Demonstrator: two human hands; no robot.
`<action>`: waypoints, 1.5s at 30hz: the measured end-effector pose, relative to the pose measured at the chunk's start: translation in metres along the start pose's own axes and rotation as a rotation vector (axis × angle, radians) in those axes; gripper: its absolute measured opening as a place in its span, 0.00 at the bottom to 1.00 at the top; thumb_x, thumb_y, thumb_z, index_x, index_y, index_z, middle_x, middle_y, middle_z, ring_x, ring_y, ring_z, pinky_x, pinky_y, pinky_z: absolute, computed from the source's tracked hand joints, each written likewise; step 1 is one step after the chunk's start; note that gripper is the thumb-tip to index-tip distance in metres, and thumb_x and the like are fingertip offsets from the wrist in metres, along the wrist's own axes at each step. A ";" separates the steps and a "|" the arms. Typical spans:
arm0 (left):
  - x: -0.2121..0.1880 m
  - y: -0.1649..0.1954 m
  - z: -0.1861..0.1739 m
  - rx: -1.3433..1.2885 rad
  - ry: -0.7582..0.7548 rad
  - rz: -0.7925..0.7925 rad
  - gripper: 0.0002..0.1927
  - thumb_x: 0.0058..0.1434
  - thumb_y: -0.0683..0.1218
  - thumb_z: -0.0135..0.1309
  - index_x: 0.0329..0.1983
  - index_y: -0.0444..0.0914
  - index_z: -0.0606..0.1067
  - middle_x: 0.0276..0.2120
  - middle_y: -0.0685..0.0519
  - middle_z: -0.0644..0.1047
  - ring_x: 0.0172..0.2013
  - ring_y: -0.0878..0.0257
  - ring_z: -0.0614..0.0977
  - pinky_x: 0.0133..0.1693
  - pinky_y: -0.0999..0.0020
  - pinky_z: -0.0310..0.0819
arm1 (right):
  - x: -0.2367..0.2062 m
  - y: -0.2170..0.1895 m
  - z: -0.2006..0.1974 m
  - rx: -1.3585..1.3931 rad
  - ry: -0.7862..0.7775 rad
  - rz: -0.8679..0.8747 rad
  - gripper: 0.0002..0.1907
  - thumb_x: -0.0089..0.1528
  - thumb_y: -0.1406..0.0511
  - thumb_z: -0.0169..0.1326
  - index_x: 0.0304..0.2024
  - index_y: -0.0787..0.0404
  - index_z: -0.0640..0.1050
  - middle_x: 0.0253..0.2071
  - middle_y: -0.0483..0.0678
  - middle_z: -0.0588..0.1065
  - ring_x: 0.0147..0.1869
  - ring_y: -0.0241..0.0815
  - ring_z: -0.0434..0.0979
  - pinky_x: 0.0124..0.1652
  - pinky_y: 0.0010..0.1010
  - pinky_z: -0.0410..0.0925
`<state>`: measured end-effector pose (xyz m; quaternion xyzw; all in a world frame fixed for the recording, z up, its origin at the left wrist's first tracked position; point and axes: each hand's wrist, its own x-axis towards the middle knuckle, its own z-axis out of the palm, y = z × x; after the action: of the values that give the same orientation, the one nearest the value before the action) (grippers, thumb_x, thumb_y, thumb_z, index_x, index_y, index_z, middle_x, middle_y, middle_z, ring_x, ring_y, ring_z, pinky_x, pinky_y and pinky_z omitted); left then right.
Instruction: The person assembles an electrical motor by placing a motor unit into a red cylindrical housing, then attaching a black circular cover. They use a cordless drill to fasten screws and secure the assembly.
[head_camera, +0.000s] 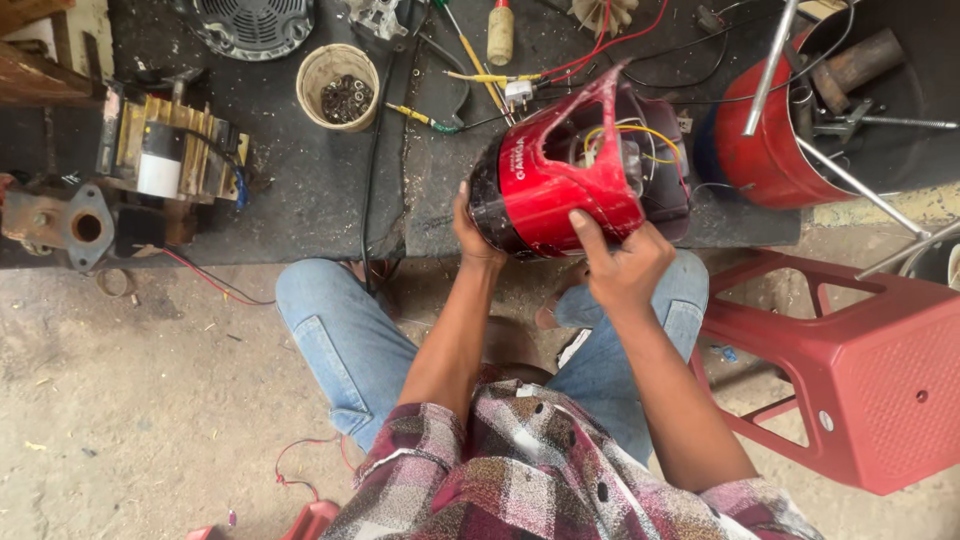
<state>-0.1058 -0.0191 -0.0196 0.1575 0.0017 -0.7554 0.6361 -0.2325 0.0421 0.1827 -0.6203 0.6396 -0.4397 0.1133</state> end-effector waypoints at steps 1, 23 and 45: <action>-0.002 0.002 -0.001 0.020 0.020 0.008 0.30 0.74 0.62 0.40 0.65 0.36 0.71 0.59 0.43 0.76 0.58 0.50 0.79 0.62 0.50 0.71 | 0.001 0.000 0.004 -0.060 -0.007 -0.007 0.12 0.65 0.60 0.66 0.43 0.62 0.83 0.34 0.53 0.80 0.35 0.50 0.81 0.37 0.38 0.69; -0.055 0.068 -0.037 1.580 -0.008 0.852 0.22 0.67 0.36 0.55 0.64 0.29 0.70 0.61 0.42 0.76 0.72 0.45 0.70 0.78 0.47 0.45 | -0.037 -0.043 0.059 -0.346 -0.253 -0.566 0.21 0.56 0.59 0.67 0.20 0.59 0.69 0.21 0.47 0.68 0.25 0.45 0.68 0.28 0.36 0.57; -0.036 0.149 0.014 0.963 0.220 -0.199 0.27 0.68 0.53 0.54 0.64 0.32 0.74 0.51 0.49 0.81 0.52 0.62 0.80 0.54 0.68 0.72 | -0.043 -0.035 0.059 -0.327 -0.316 -0.539 0.18 0.55 0.61 0.68 0.21 0.59 0.71 0.22 0.46 0.69 0.26 0.43 0.68 0.30 0.35 0.57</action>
<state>0.0394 -0.0158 0.0318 0.5108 -0.2652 -0.7062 0.4123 -0.1589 0.0614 0.1555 -0.8371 0.4895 -0.2439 -0.0102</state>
